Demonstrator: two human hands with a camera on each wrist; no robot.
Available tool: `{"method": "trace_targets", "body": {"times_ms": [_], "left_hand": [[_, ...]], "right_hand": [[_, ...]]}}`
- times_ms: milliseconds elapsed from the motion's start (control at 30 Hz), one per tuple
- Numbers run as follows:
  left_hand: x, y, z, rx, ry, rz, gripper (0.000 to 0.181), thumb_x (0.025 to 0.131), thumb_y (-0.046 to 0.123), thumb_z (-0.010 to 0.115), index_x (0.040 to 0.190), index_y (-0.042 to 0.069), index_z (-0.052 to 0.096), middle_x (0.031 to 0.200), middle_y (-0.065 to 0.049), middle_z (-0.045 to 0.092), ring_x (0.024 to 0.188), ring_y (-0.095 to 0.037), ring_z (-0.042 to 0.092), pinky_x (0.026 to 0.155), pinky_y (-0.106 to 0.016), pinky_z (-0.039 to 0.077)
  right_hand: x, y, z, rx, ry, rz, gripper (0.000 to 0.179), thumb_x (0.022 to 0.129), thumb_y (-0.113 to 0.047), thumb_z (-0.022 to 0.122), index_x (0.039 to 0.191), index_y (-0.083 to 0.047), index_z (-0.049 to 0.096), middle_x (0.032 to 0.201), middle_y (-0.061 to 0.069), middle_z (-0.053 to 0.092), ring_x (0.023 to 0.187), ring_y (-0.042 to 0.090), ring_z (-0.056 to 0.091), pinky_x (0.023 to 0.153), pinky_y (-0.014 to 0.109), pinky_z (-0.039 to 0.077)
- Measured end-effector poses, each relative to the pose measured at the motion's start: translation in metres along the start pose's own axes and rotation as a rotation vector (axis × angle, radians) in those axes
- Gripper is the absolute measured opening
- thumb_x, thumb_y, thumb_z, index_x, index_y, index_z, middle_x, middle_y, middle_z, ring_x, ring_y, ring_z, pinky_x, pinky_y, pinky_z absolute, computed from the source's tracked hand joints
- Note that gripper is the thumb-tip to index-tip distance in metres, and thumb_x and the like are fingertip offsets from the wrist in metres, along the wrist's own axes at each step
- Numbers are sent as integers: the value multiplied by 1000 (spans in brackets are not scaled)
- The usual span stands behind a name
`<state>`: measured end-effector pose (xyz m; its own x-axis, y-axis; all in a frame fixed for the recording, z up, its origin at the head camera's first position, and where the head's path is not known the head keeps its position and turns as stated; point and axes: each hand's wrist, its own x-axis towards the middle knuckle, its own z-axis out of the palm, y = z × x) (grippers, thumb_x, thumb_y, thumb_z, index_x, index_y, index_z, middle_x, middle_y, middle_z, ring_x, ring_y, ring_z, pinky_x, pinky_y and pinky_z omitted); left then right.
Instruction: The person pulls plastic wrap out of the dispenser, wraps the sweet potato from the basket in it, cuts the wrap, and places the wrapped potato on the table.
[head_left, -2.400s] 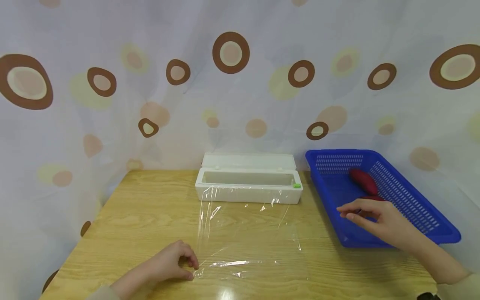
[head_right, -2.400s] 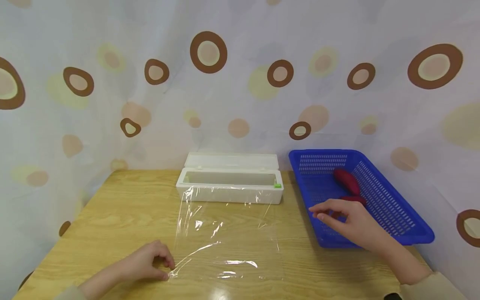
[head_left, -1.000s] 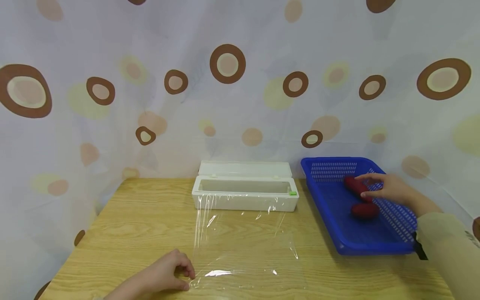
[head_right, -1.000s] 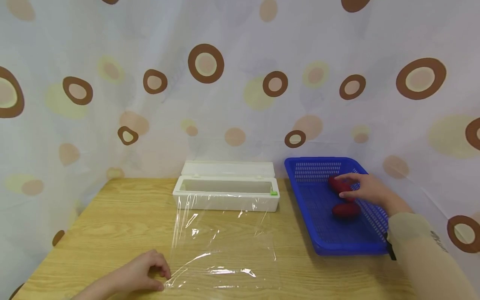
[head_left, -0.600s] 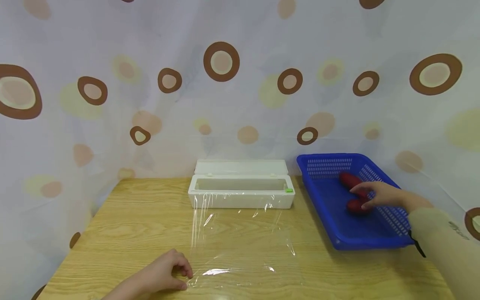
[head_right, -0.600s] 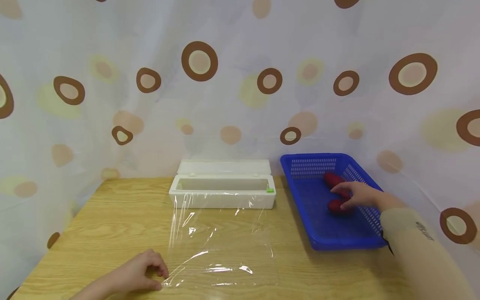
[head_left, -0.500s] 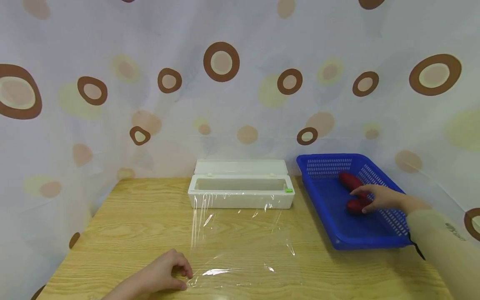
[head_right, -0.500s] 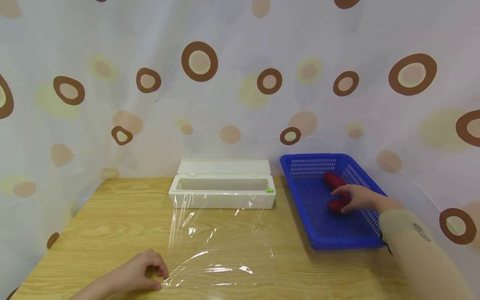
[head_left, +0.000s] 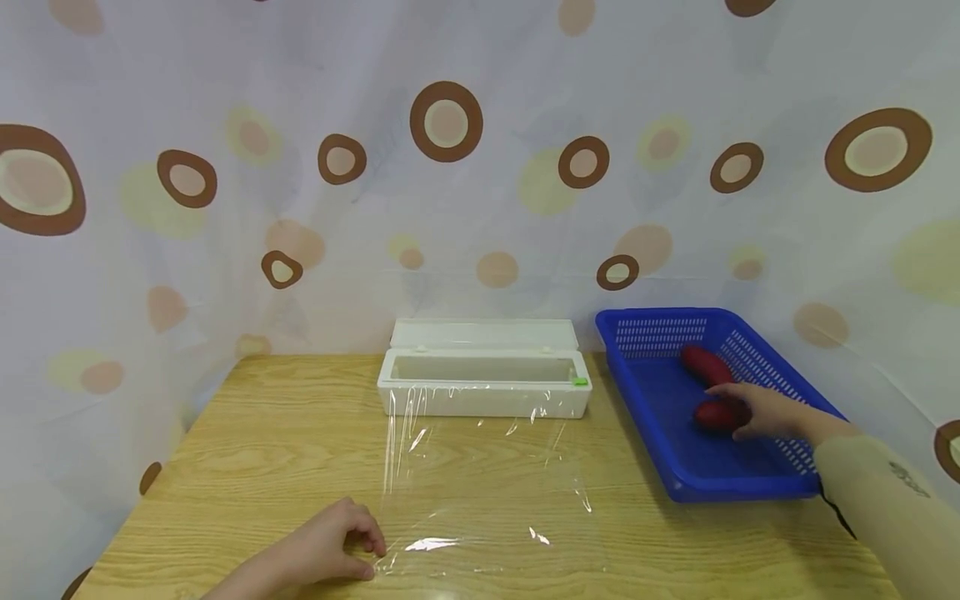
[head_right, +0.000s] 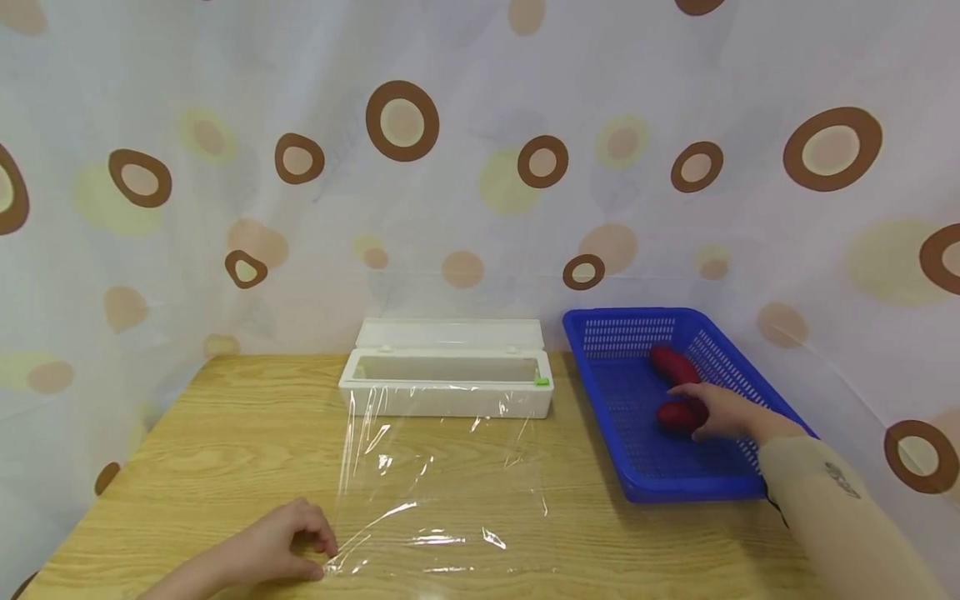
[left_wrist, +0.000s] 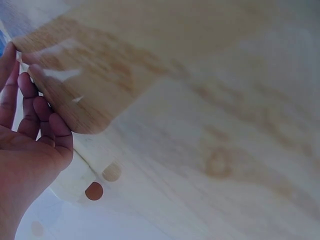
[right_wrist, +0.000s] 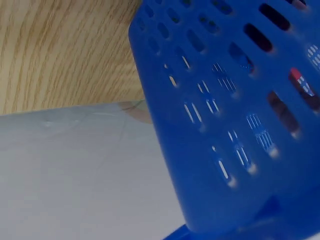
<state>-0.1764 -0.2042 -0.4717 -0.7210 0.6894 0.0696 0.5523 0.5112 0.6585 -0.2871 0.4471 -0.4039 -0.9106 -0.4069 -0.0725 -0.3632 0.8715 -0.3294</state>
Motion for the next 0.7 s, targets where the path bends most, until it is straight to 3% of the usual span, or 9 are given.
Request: {"method": "trace_targets", "body": {"times_ms": [167, 433, 700], "left_hand": [[-1, 0, -1, -13, -5, -11, 16, 74, 32, 78, 85, 25, 69, 80, 19, 57, 81, 0, 44, 70, -21, 40], [0, 3, -2, -4, 1, 2, 16, 74, 31, 78, 85, 24, 68, 80, 17, 57, 80, 0, 44, 70, -21, 39], [1, 4, -2, -23, -12, -12, 16, 75, 31, 78, 85, 24, 68, 80, 17, 57, 80, -1, 44, 70, -20, 39]], "right_hand": [[-1, -4, 4, 33, 5, -2, 65, 68, -8, 79, 125, 4, 51, 115, 29, 57, 104, 46, 54, 84, 57, 46], [-3, -7, 16, -9, 54, -37, 61, 67, -22, 83, 117, -2, 55, 104, 16, 64, 93, 32, 60, 76, 41, 49], [-5, -11, 22, 12, 79, -34, 60, 66, -25, 84, 114, -6, 53, 102, 16, 63, 90, 30, 60, 71, 39, 49]]}}
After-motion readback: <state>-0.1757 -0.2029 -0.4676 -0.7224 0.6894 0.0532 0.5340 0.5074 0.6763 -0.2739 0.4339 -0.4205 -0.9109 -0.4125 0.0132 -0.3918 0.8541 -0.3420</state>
